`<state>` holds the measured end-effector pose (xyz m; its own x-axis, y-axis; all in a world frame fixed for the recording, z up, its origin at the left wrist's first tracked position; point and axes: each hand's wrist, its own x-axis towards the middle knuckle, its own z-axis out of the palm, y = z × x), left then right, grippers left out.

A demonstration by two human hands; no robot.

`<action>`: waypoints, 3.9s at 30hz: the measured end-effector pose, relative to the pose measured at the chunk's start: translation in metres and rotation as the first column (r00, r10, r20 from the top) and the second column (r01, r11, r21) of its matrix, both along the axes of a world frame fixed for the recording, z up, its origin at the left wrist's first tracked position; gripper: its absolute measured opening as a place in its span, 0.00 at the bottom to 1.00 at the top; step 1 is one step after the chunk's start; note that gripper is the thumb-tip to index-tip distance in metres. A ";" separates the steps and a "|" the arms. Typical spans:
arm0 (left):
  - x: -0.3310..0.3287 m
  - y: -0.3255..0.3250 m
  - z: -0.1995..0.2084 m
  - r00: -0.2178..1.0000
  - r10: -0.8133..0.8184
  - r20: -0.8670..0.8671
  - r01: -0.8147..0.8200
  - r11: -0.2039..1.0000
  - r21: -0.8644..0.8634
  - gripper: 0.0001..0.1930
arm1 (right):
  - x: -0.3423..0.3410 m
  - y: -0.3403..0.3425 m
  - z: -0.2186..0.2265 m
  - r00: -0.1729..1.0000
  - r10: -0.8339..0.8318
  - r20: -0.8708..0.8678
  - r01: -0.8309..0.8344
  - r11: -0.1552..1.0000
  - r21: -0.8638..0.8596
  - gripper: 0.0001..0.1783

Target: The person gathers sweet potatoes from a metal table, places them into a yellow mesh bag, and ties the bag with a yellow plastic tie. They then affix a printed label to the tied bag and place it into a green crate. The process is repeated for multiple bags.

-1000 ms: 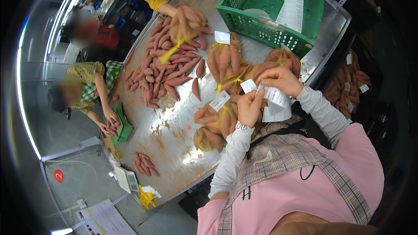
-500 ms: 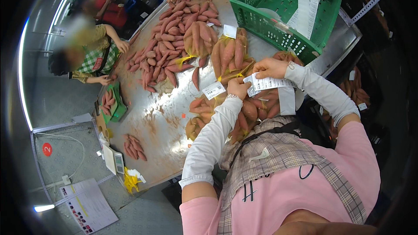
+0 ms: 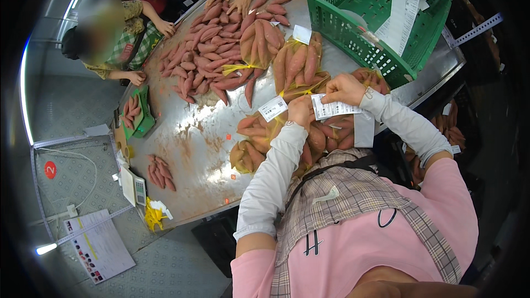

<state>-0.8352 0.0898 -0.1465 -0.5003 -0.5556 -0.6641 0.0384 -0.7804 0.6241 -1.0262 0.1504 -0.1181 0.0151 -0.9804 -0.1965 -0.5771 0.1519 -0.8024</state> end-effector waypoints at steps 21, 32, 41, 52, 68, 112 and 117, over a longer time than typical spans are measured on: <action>-0.004 0.004 -0.023 0.924 0.002 0.381 0.240 0.775 -0.584 0.10 | -0.072 0.032 0.034 0.989 0.094 0.110 -0.103 0.992 0.073 0.16; -0.029 -0.003 0.074 0.975 -0.181 -0.128 0.096 0.864 -0.495 0.15 | -0.042 0.027 0.058 0.792 -0.211 0.573 0.157 0.977 0.144 0.13; -0.042 -0.087 0.083 0.832 -0.402 0.381 0.546 0.476 -0.689 0.13 | -0.040 -0.031 0.037 0.775 -0.214 0.595 0.272 0.962 -0.008 0.13; -0.106 -0.237 -0.007 0.823 -0.567 0.038 0.496 0.685 -0.533 0.31 | -0.024 -0.093 0.006 0.612 -0.293 0.734 0.459 0.888 -0.029 0.08; -0.072 -0.212 -0.015 0.901 -0.304 -0.308 0.185 0.914 -0.362 0.13 | -0.009 -0.138 -0.002 0.794 -0.584 0.165 0.605 0.735 -0.307 0.21; -0.057 -0.204 -0.019 0.963 0.025 0.268 0.228 0.458 -0.859 0.19 | -0.063 0.030 0.081 -0.043 0.255 0.966 0.130 0.960 -0.248 0.18; 0.008 -0.140 0.028 0.975 -0.123 0.182 0.218 0.442 -0.870 0.28 | -0.034 0.034 0.062 0.910 -0.055 0.410 0.052 0.998 0.019 0.17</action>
<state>-0.8272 -0.0502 -0.1183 -0.6270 -0.7740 0.0877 -0.1164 0.2044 0.9719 -1.0598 0.1841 -0.0566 0.0433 -0.9806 -0.1913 -0.1882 0.1801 -0.9655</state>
